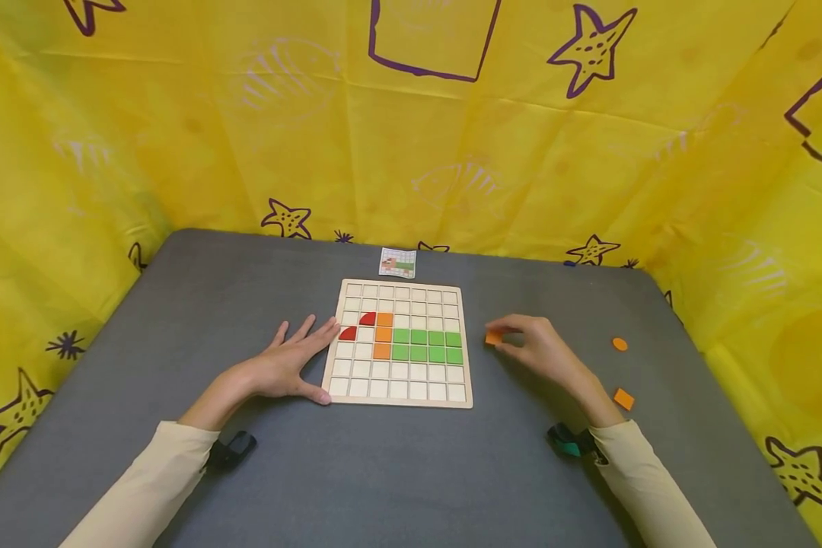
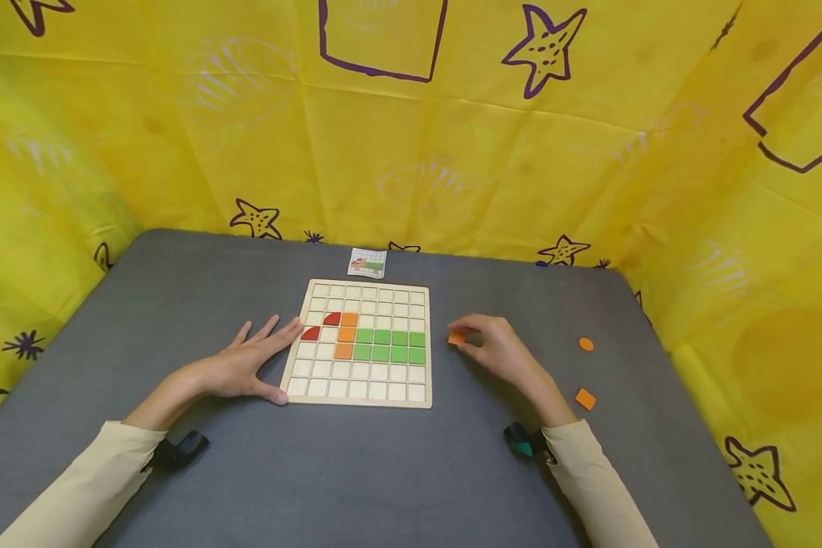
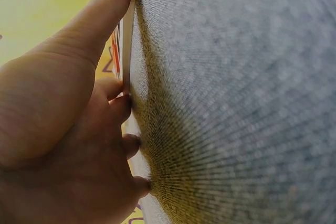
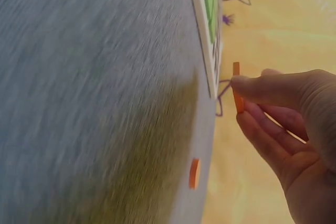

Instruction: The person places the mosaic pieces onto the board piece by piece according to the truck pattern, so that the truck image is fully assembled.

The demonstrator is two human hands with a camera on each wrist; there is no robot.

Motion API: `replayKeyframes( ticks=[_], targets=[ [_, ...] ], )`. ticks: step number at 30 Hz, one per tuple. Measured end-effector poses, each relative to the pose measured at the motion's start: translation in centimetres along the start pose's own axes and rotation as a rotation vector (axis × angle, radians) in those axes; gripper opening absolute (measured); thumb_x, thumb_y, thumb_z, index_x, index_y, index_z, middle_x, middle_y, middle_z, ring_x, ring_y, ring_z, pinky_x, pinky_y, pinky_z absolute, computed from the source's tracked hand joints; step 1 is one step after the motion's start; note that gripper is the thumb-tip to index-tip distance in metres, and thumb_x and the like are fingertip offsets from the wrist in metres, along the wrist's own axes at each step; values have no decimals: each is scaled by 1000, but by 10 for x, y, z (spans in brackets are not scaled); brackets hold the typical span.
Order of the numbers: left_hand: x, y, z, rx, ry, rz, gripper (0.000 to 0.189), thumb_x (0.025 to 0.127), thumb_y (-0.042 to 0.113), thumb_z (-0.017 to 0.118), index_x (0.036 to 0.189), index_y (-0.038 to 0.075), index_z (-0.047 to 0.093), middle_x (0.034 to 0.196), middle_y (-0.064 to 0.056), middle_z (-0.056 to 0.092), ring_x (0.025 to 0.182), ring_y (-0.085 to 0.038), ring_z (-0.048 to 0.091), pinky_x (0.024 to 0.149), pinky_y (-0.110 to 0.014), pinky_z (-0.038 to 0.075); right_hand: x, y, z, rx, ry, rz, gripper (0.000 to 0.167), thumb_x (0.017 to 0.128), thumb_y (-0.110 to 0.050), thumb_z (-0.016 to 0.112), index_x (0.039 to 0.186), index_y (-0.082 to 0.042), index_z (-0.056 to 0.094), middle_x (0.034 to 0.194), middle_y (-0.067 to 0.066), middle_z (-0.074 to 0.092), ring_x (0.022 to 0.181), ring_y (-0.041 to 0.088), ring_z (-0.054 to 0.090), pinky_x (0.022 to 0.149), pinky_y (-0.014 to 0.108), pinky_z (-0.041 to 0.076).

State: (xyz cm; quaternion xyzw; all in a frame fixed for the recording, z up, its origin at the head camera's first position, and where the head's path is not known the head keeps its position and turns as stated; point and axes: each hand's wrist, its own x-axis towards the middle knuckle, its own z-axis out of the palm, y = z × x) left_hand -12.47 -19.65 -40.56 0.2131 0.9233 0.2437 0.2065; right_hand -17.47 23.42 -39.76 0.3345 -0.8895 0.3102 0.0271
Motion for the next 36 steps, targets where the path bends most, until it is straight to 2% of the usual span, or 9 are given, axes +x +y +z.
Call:
replayKeyframes(
  ticks=[4,15,23,27,36],
  targets=[
    [0,1,1,-3,5,11,119,71,53,81,158,9,14,164,-11,8,149,-40,-6,111,-63,-13,6,-6,5,12,13,-24,32,78,6,78,110,2,72,102,8,73,93,24,69,83,42,55],
    [-2,0,-1,-16,12,10,118,71,53,81,158,9,14,164,-11,8,148,-41,-6,111,-64,-13,19,-18,19,49,-13,-100,29,77,6,78,105,1,73,97,8,74,90,21,69,82,40,56],
    [0,2,-1,-13,4,3,118,71,51,82,158,9,14,164,-11,7,148,-41,-6,111,-64,-13,24,-22,26,5,-18,-142,27,78,-2,81,104,-3,74,93,0,74,87,15,69,81,37,54],
    [-1,1,-2,-11,11,3,118,71,52,81,158,8,15,164,-12,8,148,-42,-5,110,-64,-13,29,-27,26,29,-40,-149,28,78,1,80,105,-1,73,97,3,74,89,16,69,82,37,55],
    [1,0,-1,-11,-3,-2,120,70,52,82,158,9,13,164,-12,7,148,-40,-7,111,-63,-14,42,-39,33,53,-125,-99,29,80,1,78,108,0,72,103,5,74,95,17,69,85,36,55]
  ],
)
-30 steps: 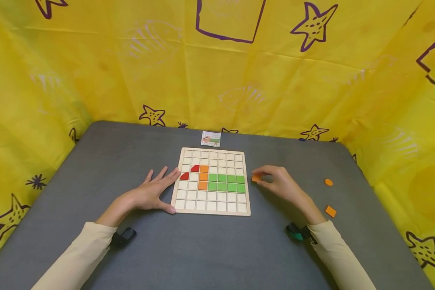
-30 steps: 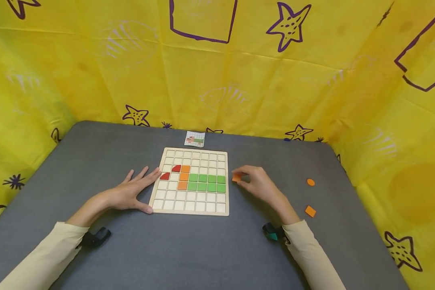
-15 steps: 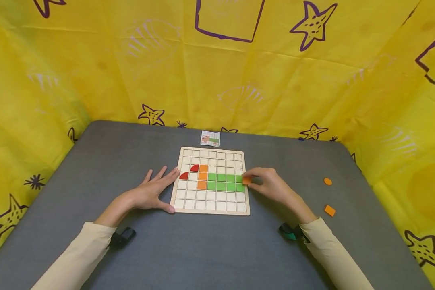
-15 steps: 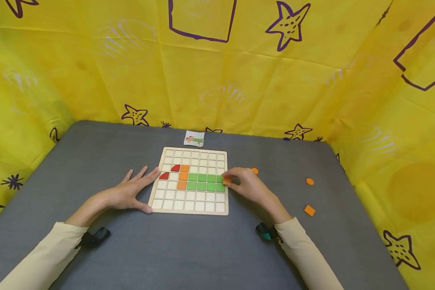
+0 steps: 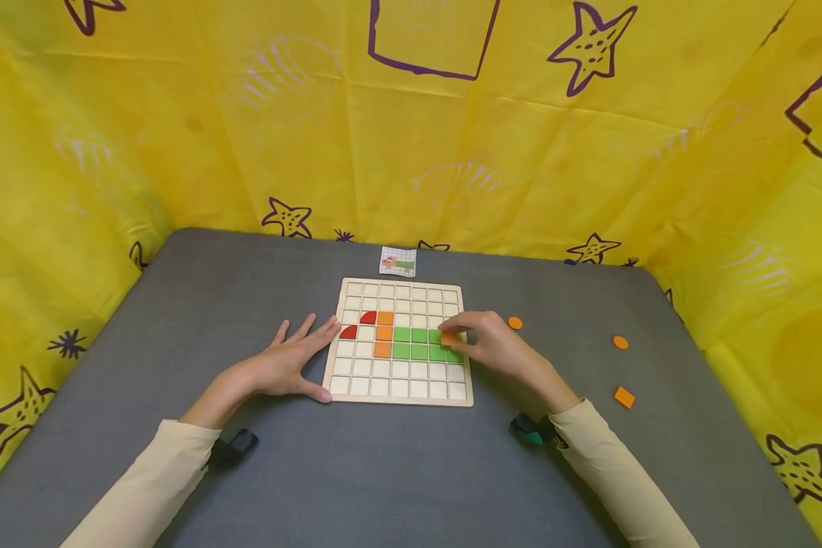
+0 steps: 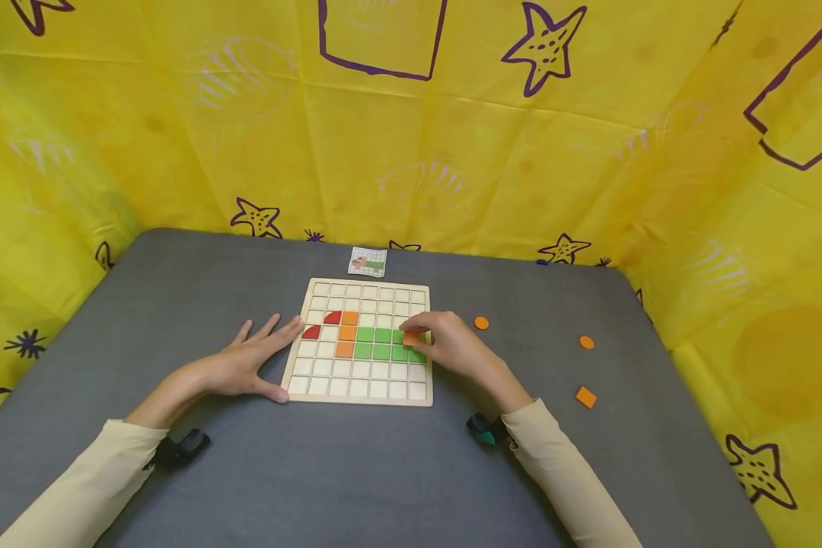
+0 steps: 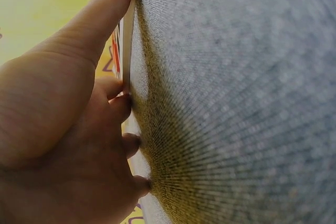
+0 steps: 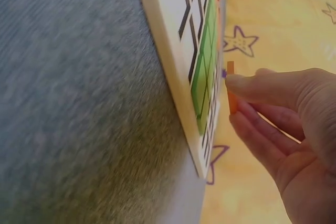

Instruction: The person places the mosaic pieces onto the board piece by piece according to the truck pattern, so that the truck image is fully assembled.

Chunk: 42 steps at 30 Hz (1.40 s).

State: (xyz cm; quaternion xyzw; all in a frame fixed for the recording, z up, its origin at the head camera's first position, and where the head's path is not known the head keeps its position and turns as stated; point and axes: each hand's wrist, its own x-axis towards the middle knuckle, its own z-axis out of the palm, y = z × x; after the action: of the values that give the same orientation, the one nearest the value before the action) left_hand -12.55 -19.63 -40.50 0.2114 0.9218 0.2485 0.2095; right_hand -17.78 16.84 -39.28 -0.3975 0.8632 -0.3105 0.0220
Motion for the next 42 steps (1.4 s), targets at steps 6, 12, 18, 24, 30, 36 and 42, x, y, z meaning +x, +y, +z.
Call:
replayKeyframes(
  ticks=[6,12,18,24,30,36,42],
  targets=[
    [0,0,0,-3,0,-5,120,70,52,82,158,10,13,164,-12,7,148,-40,-7,111,-63,-14,8,-5,3,1,-10,-4,28,80,0,78,108,-1,72,102,5,73,94,16,68,86,34,55],
    [0,0,1,4,1,4,119,71,52,81,158,10,13,164,-12,6,149,-40,-7,111,-63,-14,14,-9,9,1,-26,-15,28,81,0,78,108,-1,72,102,4,73,93,16,68,86,33,54],
    [0,0,0,1,7,16,118,71,52,81,158,9,14,164,-11,7,148,-40,-7,111,-63,-13,17,-11,16,-3,-47,-25,25,82,-3,78,106,-2,73,99,3,73,91,14,68,84,32,54],
    [-2,1,-1,-4,16,18,117,72,51,82,158,8,15,164,-13,8,148,-42,-6,111,-64,-13,26,-16,24,-6,-62,-47,26,83,-2,76,109,-2,72,103,4,73,94,15,67,86,31,53],
    [-3,1,0,-11,12,25,116,72,51,81,158,8,15,164,-13,8,148,-42,-6,111,-64,-12,38,-22,33,2,-88,-59,25,85,-4,76,110,-4,73,103,3,73,94,13,67,87,26,53],
    [-2,1,1,-6,5,14,116,72,50,81,158,8,15,164,-12,8,148,-41,-6,111,-64,-13,50,-27,37,-13,-101,-60,27,85,-5,75,112,-5,72,105,2,73,95,12,67,87,26,52],
    [-1,1,0,1,-7,1,117,72,52,81,158,9,15,164,-11,7,148,-41,-7,111,-64,-13,60,-35,39,-15,-112,-50,27,86,-5,75,113,-4,72,107,3,72,98,14,66,88,28,52]
  ],
)
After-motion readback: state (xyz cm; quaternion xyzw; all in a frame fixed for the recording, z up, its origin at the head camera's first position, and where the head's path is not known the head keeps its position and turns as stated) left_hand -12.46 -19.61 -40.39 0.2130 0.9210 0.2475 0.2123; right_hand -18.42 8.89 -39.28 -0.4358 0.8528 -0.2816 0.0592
